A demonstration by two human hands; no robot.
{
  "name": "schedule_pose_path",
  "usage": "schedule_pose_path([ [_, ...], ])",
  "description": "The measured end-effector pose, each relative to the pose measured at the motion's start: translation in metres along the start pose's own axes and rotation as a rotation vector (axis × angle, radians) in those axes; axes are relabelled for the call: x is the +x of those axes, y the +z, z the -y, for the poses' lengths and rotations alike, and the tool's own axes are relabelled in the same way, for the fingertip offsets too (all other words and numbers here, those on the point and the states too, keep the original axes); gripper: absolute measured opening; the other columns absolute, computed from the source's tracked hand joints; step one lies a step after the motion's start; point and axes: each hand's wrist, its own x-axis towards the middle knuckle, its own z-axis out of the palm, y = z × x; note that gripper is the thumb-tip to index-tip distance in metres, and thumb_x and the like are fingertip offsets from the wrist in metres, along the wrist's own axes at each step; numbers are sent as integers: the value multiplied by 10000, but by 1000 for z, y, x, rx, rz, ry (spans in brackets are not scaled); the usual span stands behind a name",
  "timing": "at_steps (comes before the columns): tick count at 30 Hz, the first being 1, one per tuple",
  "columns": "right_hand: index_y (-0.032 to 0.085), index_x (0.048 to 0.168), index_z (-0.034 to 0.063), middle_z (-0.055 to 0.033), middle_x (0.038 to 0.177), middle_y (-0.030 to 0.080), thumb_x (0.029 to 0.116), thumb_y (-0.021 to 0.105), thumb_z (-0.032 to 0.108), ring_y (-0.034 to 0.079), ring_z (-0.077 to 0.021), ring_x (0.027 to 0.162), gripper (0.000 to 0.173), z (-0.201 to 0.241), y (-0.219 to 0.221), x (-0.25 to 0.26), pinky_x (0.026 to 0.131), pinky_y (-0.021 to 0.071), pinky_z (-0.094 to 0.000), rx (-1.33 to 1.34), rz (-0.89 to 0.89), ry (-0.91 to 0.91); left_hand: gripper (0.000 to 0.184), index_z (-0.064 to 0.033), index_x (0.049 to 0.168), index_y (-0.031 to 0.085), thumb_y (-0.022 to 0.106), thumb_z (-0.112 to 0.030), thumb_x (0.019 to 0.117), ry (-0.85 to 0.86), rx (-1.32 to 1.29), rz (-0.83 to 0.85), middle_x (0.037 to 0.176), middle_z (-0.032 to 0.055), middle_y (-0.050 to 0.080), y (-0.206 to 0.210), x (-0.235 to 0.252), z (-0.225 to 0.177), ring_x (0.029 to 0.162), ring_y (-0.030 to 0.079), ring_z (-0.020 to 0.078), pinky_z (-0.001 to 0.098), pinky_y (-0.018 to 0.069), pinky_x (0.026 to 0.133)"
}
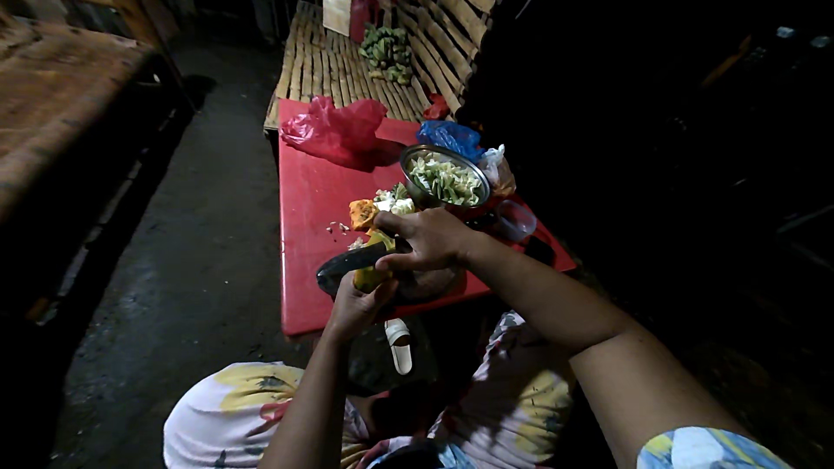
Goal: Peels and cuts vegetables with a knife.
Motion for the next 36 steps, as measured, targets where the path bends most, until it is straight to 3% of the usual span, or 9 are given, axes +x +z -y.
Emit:
schedule_pose_path([
  [9,637,1171,138,-106,892,678,951,474,742,690,-322,850,663,-1,-5,19,680,524,-581,-4,5,4,381,-69,1121,635,771,-318,866,-25,140,-31,893,-89,699,3,-3,-4,795,658,-25,195,575,755],
  [11,657,1110,97,-139,922,690,1002,415,696,695,-350,888,655,-12,-12,26,712,528,-617,14,-35,80,374,17,1174,639,696,-165,853,-20,275,17,964,-31,698,8,-7,-8,861,654,-32,193,567,809],
  [16,471,1389,68,-224,1140,666,1037,306,693,668,-365,1034,735,-50,-31,45,864,525,-601,334,107,429,361,-34,1202,604,708,-179,888,-45,108,-17,964,-44,714,5,-4,-2,854,695,42,260,606,812],
  [19,269,1554,22,-285,1459,455,1083,229,612,539,-353,1222,755,-47,-34,52,978,461,-522,663,94,557,412,-36,1227,599,721,-261,904,-53,127,27,977,-62,702,5,-2,-5,869,682,20,240,592,833],
  [21,276,1552,37,-275,1455,461,1096,267,571,548,-339,1209,702,-53,-31,60,965,472,-503,680,83,606,436,-32,1236,589,714,-306,921,-53,82,29,979,-66,703,4,-1,-6,873,683,19,240,593,835],
  [24,319,1510,38,-248,1259,559,1082,412,533,577,-297,996,660,-66,-22,73,831,491,-465,568,103,676,647,-5,1333,498,633,-514,956,-94,51,15,1040,-77,670,6,-1,-13,928,652,-24,202,569,863],
  [28,233,1584,50,-262,1281,560,1057,505,514,598,-309,939,753,-73,-11,86,772,510,-477,523,108,797,768,49,1445,391,579,-538,987,-116,32,-18,1186,-14,636,8,-1,-17,1050,627,-13,211,548,939],
  [31,278,1556,25,-284,1338,569,1044,588,364,622,-377,1108,688,-80,-7,89,907,513,-553,506,64,799,788,83,1461,347,616,-480,979,-101,-11,-23,1224,4,618,8,-1,-17,1080,612,-12,211,532,963],
  [36,279,1536,21,-290,1344,575,1021,620,199,615,-398,1186,642,-82,-10,87,969,496,-570,465,47,820,724,97,1422,388,626,-424,978,-88,-6,-16,1185,0,627,12,-1,-19,1033,622,-16,201,542,926],
])
